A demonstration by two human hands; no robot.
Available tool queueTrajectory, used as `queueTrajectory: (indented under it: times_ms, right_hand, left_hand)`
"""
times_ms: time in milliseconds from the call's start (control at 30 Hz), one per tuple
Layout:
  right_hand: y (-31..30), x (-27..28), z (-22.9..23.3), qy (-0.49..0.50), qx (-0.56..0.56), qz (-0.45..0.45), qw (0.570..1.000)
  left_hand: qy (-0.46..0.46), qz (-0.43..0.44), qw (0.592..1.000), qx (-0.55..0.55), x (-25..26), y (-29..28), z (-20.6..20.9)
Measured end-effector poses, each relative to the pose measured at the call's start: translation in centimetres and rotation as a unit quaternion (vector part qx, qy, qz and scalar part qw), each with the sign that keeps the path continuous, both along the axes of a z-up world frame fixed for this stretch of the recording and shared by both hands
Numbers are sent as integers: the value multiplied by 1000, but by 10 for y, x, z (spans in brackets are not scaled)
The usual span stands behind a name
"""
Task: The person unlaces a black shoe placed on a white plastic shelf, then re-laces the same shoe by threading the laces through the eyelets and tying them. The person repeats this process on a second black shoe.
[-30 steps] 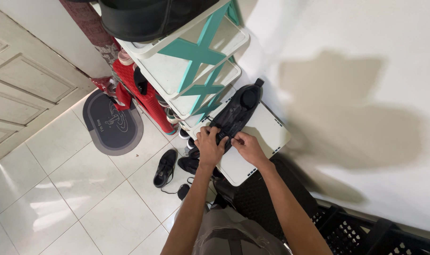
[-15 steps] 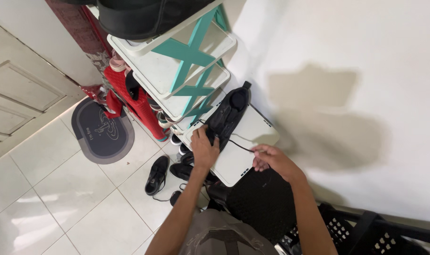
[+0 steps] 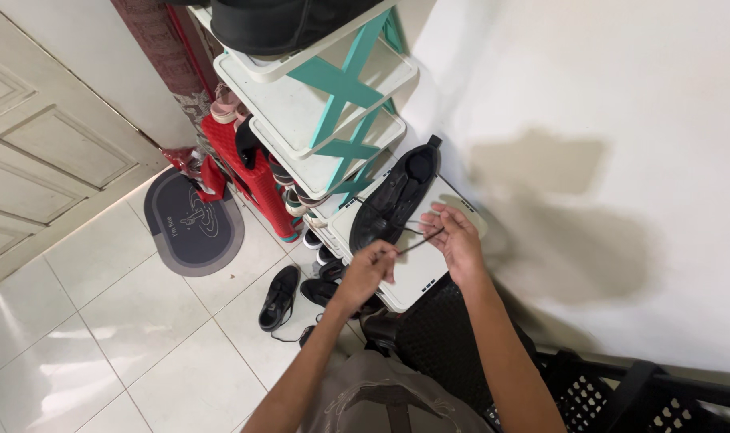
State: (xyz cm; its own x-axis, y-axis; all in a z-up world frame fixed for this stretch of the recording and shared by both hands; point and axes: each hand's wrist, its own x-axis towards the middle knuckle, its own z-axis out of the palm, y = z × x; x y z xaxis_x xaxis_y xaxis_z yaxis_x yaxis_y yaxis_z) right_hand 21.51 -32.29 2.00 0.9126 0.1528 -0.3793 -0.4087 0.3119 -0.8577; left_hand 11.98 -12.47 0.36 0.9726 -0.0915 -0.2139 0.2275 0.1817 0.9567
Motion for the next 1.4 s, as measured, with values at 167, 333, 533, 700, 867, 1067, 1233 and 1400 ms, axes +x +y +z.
queueTrajectory:
  times_ms: [167, 333, 533, 700, 867, 1067, 1233, 1400]
  right_hand:
    - [0, -16, -2, 37, -140, 108, 984]
    - [-9, -27, 8, -224, -458, 136, 850]
    - [-3, -16, 16, -374, -355, 55, 855]
    - [18, -10, 24, -327, -181, 41, 927]
    - [46, -7, 12, -32, -101, 57, 993]
    - [45, 9, -11, -181, -335, 32, 924]
    - [36, 19, -10, -133, -422, 42, 896]
    - [47, 21, -3, -204, -406, 62, 889]
  left_hand:
    - [-172, 70, 942, 281, 6, 29, 28]
    - [-119, 19, 964, 236, 14, 31, 68]
    - [-143, -19, 957, 250, 35, 26, 84]
    - [-138, -2, 962, 237, 52, 26, 75]
    - [-178, -11, 954, 240, 79, 21, 63]
    - [-165, 124, 950, 234, 101, 27, 28]
    - [-181, 113, 890, 402, 100, 26, -4]
    - [-142, 105, 840, 512, 102, 7, -17]
